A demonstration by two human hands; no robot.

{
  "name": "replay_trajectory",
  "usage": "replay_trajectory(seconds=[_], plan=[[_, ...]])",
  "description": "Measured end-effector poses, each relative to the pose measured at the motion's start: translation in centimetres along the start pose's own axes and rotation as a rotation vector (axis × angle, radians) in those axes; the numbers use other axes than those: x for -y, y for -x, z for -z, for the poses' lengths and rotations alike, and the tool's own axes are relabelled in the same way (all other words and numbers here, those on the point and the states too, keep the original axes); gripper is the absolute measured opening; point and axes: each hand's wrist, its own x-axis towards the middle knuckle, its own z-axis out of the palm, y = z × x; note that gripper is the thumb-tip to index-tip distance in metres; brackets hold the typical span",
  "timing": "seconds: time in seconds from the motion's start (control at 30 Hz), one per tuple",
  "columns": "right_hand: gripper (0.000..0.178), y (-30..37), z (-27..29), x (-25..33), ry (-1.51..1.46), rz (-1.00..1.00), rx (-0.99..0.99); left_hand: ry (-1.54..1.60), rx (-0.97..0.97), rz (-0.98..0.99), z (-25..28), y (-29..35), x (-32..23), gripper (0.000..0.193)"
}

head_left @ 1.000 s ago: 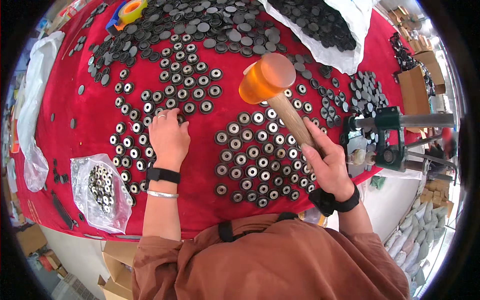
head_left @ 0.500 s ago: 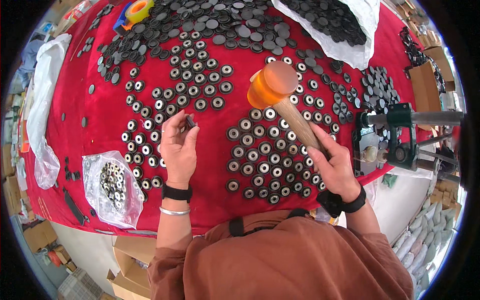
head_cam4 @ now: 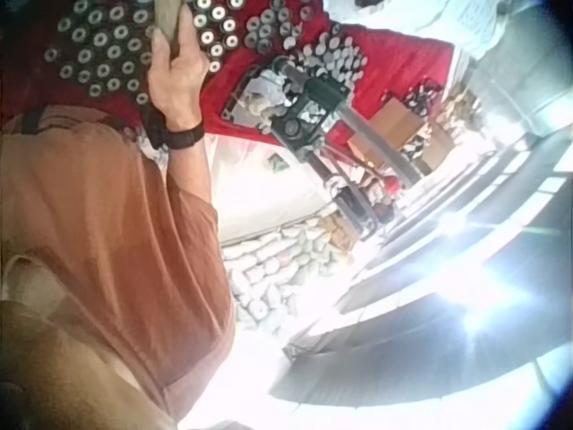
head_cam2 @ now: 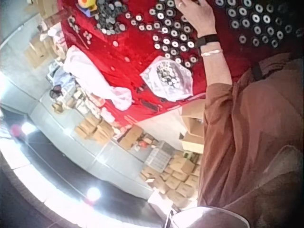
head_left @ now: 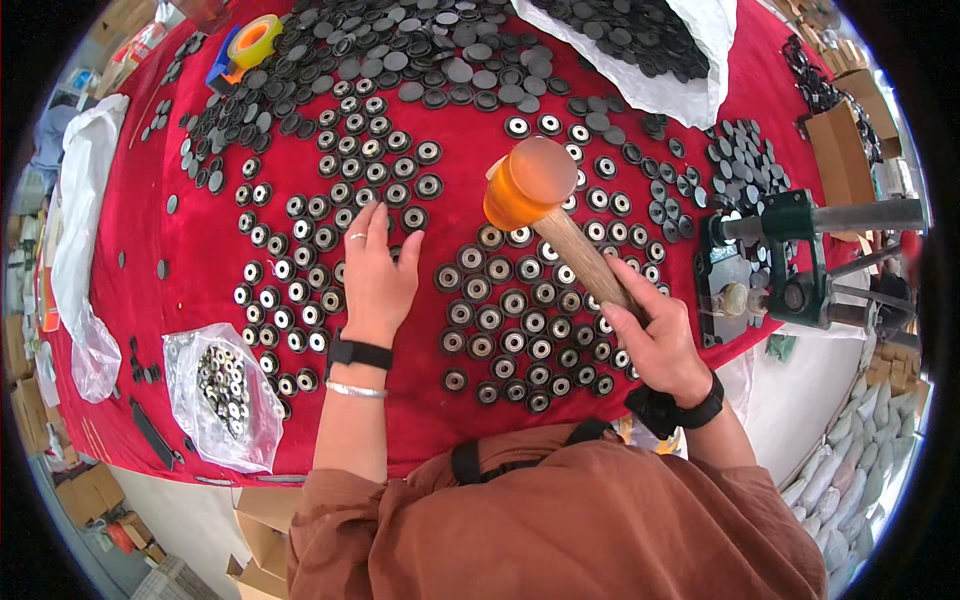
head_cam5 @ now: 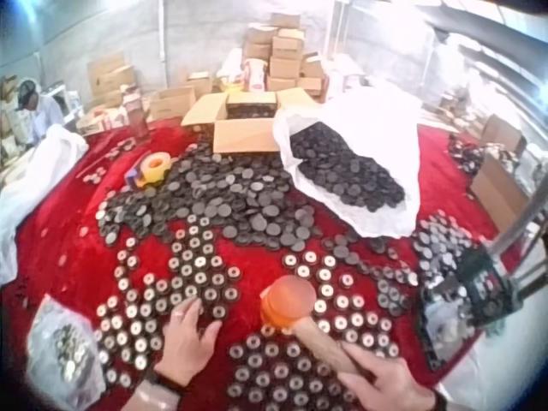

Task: Assembling small metal and plastic components using a rubber mallet and a hand press on a red-covered workbench.

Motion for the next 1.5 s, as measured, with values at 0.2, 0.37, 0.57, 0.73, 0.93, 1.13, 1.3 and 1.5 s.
replay_trajectory(seconds=[0.2, 0.37, 0.57, 0.73, 0.93, 1.13, 1.3, 1.5], plan=[[0.049, 0.1, 0.3, -0.7, 0.000, 0.040, -0.005, 0.166, 0.283, -0.157, -1.5, 0.2, -1.7, 0.061], [0.049, -0.2, 0.8, -0.7, -0.007, 0.006, -0.007, 0.019, 0.164, -0.227, -2.6, -1.9, -0.7, 0.065], [0.048, -0.2, 0.9, -0.8, -0.037, 0.002, -0.010, -0.137, 0.226, -0.291, -4.3, -3.8, 0.1, 0.073], [0.049, -0.5, 0.9, -1.1, -0.049, 0.012, -0.014, 0.103, 0.261, -0.329, -3.8, -3.0, -0.9, 0.078], [0.049, -1.0, 1.0, -0.9, -0.055, -0.017, -0.041, 0.008, 0.242, -0.282, -4.5, -6.2, -1.7, 0.097], [0.051, -3.3, -0.3, -0.6, 0.077, 0.131, -0.094, 0.023, 0.368, -0.228, -4.8, -6.7, -2.5, 0.112], [0.047, -7.1, -3.1, -0.7, 0.219, 0.176, -0.048, 0.098, 0.387, -0.190, -4.1, -6.5, -2.8, 0.118], [0.048, -8.1, -1.7, -1.1, 0.119, 0.096, -0.063, 0.065, 0.395, -0.151, -1.3, -6.1, -1.9, 0.122]])
